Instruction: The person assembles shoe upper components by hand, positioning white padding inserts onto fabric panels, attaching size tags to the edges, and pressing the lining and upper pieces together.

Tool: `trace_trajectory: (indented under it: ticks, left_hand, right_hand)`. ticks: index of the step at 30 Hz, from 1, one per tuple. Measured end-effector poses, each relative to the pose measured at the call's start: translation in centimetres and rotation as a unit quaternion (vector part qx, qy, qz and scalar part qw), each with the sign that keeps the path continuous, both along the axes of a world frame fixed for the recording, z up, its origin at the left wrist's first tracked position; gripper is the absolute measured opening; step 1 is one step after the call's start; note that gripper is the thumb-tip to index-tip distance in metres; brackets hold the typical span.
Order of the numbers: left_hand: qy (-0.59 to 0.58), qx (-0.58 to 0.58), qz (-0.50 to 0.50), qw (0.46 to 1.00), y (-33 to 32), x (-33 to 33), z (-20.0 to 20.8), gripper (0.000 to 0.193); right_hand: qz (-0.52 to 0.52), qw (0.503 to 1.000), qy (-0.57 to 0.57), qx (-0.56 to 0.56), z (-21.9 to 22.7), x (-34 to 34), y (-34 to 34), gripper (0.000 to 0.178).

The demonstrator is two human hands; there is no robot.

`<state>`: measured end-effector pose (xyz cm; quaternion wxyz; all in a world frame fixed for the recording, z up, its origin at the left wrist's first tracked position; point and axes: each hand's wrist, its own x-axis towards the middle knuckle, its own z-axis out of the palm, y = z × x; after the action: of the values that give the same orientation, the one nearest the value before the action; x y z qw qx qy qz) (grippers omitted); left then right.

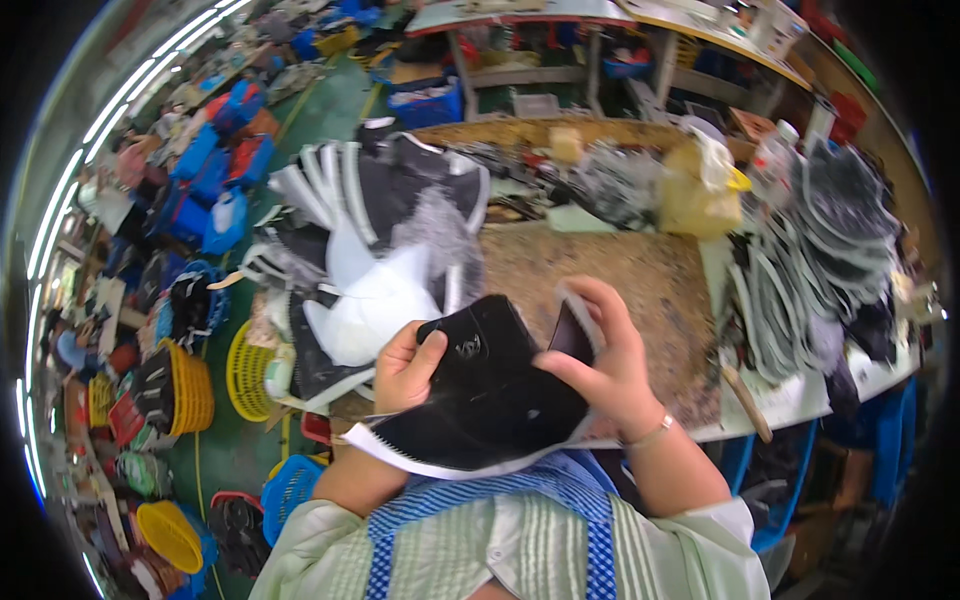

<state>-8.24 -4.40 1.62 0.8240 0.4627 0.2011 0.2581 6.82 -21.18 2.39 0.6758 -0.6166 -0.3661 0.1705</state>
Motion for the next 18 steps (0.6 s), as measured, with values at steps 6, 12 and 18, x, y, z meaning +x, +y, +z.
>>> trace_trajectory:
  ticks: [6, 12, 18]
  left_hand:
    - [0.091, 0.158, 0.044, 0.982, 5.4, 2.8, -3.0, 0.016]
    - [0.048, 0.423, 0.151, 0.892, 13.7, 6.5, -2.4, 0.018]
    - [0.104, 0.706, 0.284, 0.64, 19.8, 14.9, -1.4, 0.05]
  right_hand:
    - [-0.014, 0.925, 0.375, -0.068, 0.0, -2.7, -1.4, 0.038]
    - [-0.279, 0.767, -0.523, -0.246, 3.5, 0.5, -3.8, 0.039]
    - [-0.22, 0.692, -0.459, -0.512, -4.8, 1.1, -7.7, 0.05]
